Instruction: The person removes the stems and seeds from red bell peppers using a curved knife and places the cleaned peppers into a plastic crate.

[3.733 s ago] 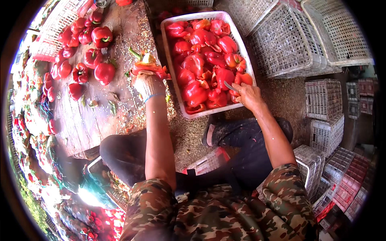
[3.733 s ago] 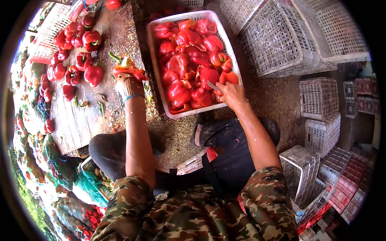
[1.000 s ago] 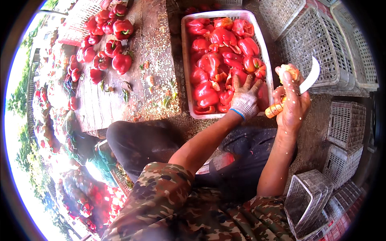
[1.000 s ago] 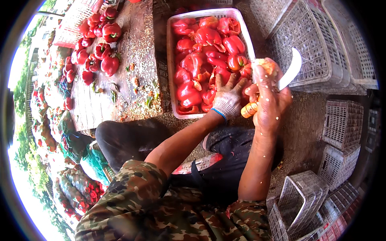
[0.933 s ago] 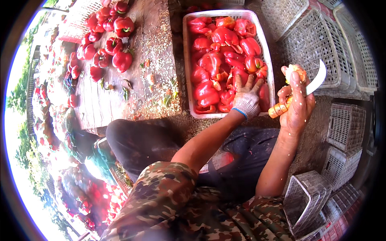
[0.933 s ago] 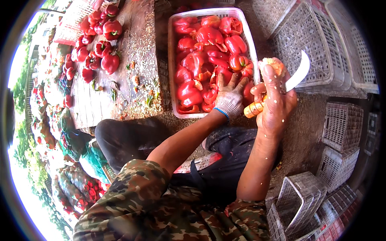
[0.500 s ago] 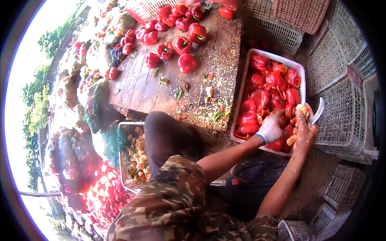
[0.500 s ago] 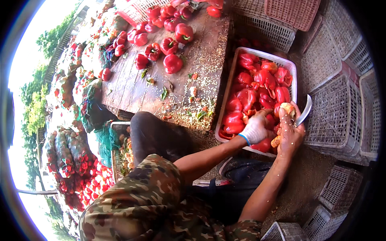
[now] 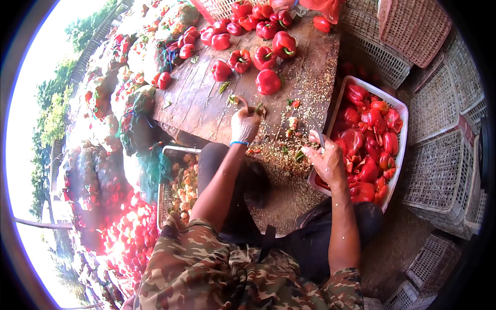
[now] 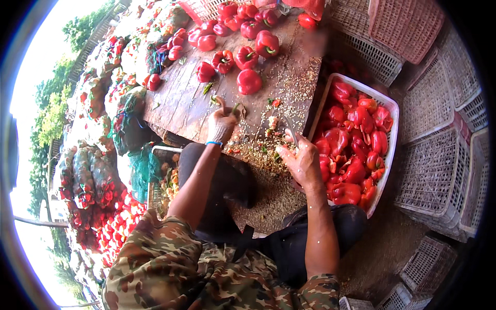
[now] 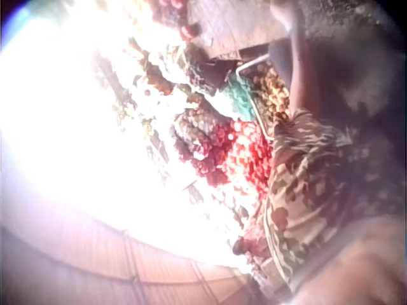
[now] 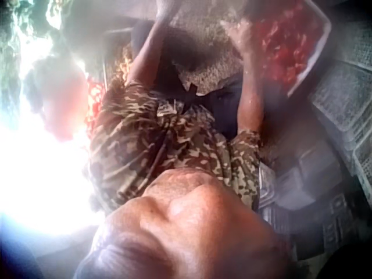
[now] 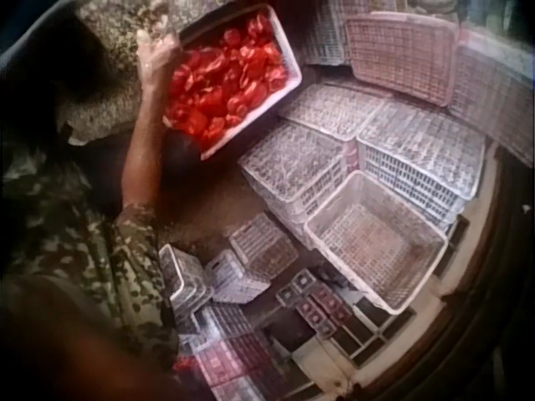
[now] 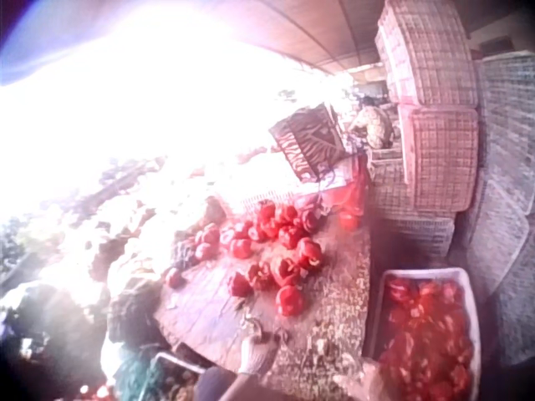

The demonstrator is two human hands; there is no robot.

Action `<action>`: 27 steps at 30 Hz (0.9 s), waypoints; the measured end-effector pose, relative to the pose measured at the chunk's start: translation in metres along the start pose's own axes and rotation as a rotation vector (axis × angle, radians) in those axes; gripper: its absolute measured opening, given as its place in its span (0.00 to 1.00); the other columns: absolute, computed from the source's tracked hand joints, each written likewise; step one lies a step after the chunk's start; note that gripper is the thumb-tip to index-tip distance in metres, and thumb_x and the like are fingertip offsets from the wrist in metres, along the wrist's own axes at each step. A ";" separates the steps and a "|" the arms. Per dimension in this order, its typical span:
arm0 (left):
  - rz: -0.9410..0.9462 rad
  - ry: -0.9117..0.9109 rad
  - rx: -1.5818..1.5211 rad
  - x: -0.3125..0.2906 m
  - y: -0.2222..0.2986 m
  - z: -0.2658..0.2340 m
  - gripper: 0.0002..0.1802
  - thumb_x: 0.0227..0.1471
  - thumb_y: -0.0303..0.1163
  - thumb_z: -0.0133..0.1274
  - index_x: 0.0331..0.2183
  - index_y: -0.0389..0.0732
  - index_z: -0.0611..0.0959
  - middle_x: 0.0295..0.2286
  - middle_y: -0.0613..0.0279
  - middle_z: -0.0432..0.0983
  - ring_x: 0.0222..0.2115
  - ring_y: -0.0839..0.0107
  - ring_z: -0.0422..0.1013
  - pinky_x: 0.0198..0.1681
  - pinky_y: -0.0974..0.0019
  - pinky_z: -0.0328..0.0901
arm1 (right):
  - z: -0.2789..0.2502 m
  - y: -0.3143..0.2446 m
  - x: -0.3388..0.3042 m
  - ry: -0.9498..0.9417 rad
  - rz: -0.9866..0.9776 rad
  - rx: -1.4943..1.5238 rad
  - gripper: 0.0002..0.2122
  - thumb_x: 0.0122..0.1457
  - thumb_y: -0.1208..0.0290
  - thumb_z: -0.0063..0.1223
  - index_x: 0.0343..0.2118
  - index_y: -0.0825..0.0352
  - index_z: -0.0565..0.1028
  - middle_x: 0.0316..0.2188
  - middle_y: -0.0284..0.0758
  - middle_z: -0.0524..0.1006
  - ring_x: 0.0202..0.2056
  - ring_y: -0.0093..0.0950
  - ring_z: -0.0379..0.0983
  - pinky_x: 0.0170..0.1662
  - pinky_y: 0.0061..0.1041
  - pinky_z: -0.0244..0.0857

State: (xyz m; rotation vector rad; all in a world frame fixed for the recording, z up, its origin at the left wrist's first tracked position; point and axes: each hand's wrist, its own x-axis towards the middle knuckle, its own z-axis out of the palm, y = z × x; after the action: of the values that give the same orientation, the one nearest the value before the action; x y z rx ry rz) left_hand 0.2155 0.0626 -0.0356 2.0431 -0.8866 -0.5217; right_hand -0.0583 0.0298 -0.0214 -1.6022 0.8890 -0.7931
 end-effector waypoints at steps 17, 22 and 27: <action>0.630 0.248 0.643 0.130 -0.003 0.082 0.31 0.46 0.29 0.53 0.54 0.41 0.70 0.48 0.45 0.67 0.45 0.43 0.66 0.50 0.47 0.62 | -0.016 0.014 -0.004 0.055 0.176 -0.022 0.20 0.55 0.73 0.64 0.51 0.72 0.75 0.39 0.44 0.82 0.26 0.22 0.75 0.31 0.24 0.71; 0.374 0.300 0.536 0.149 -0.005 0.072 0.22 0.50 0.32 0.54 0.48 0.39 0.74 0.39 0.41 0.73 0.39 0.43 0.72 0.43 0.45 0.68 | -0.016 0.006 -0.003 0.074 0.227 0.051 0.19 0.57 0.72 0.63 0.51 0.72 0.75 0.37 0.42 0.81 0.23 0.20 0.74 0.28 0.22 0.69; 0.203 0.060 0.173 0.158 -0.011 0.029 0.18 0.51 0.30 0.51 0.44 0.35 0.80 0.35 0.43 0.80 0.37 0.51 0.77 0.41 0.58 0.72 | -0.014 -0.010 0.000 0.062 0.345 0.077 0.20 0.65 0.57 0.54 0.48 0.70 0.77 0.19 0.33 0.77 0.16 0.17 0.68 0.21 0.19 0.62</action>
State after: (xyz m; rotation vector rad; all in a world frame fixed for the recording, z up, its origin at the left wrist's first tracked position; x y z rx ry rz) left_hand 0.3066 -0.0659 -0.0687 2.0805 -1.1210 -0.2787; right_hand -0.0692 0.0248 -0.0094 -1.3154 1.1292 -0.6264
